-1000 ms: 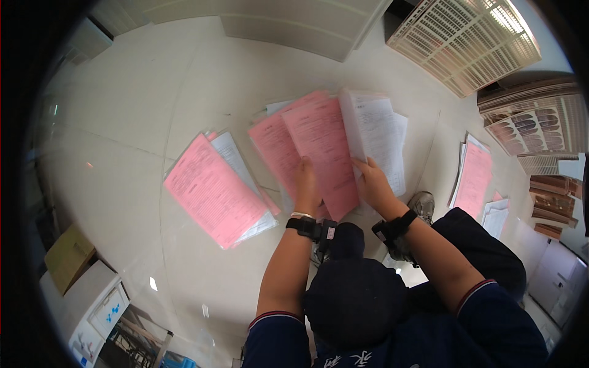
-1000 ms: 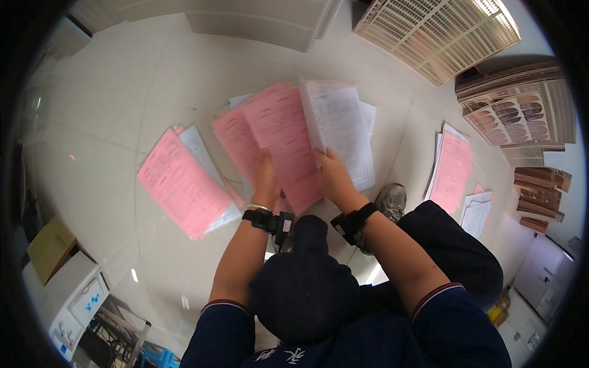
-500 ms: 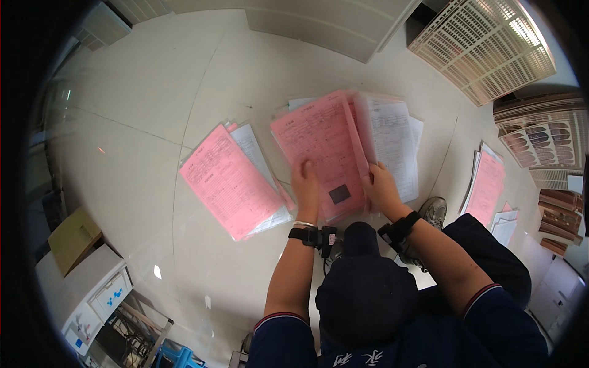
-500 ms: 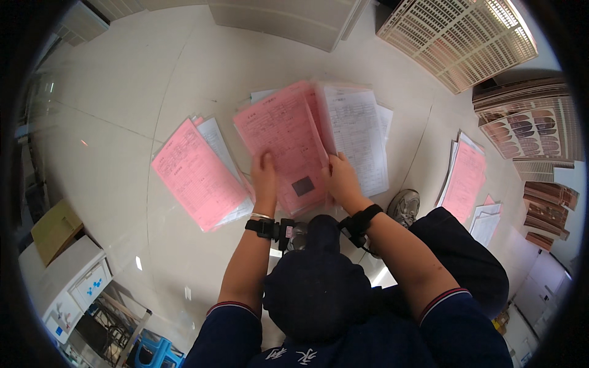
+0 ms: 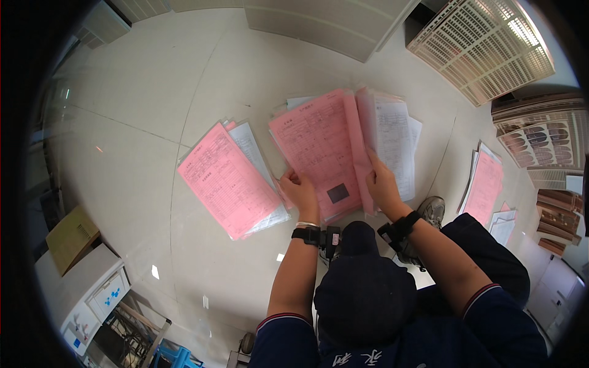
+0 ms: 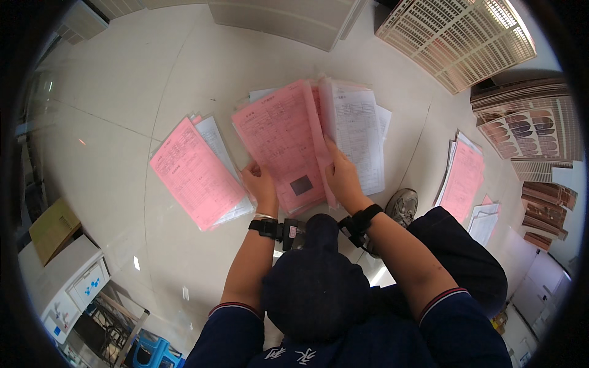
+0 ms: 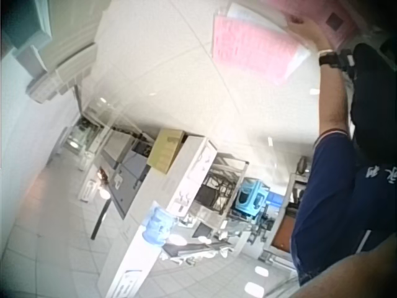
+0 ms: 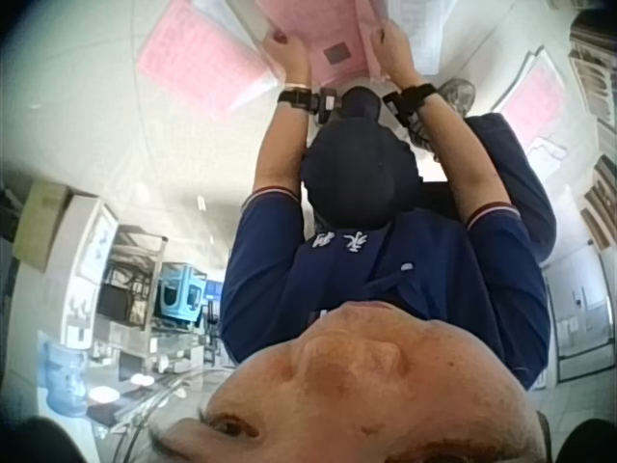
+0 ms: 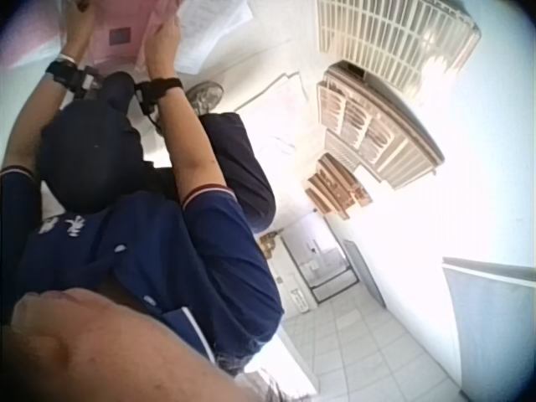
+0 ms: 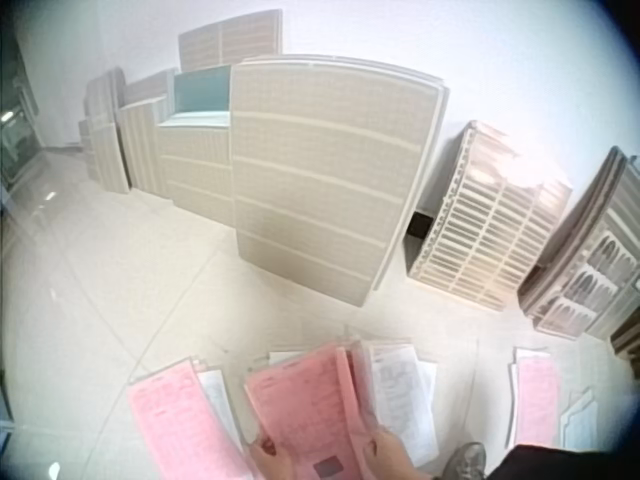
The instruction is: Sort documents and metal plates on the fabrication floor.
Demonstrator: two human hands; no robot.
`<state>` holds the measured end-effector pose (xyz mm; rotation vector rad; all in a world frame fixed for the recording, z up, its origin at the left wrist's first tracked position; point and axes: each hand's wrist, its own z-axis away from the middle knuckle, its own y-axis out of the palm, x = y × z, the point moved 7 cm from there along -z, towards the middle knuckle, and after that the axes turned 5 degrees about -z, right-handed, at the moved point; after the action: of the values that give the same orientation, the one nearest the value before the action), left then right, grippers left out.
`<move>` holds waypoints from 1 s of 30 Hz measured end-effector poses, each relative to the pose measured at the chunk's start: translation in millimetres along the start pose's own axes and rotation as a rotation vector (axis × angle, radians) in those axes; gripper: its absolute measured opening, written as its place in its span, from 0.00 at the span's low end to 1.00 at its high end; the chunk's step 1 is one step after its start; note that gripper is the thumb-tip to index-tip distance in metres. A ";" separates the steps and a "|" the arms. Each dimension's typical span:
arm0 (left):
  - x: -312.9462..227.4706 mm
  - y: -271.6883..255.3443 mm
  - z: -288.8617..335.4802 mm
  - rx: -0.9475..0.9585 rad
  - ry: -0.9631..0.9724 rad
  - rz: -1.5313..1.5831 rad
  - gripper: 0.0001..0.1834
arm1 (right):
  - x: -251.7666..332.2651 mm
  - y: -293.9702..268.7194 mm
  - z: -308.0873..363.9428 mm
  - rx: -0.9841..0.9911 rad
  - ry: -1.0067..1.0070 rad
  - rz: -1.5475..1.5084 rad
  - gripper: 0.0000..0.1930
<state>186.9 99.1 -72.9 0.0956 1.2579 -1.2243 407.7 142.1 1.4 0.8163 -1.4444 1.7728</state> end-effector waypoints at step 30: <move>-60.6 45.5 40.9 0.531 0.099 0.200 0.08 | 20.8 21.0 8.6 0.210 -0.063 0.073 0.31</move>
<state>258.1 130.6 -36.1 0.6603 0.9515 -1.3611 379.0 133.4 8.7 0.9451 -1.3583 1.9949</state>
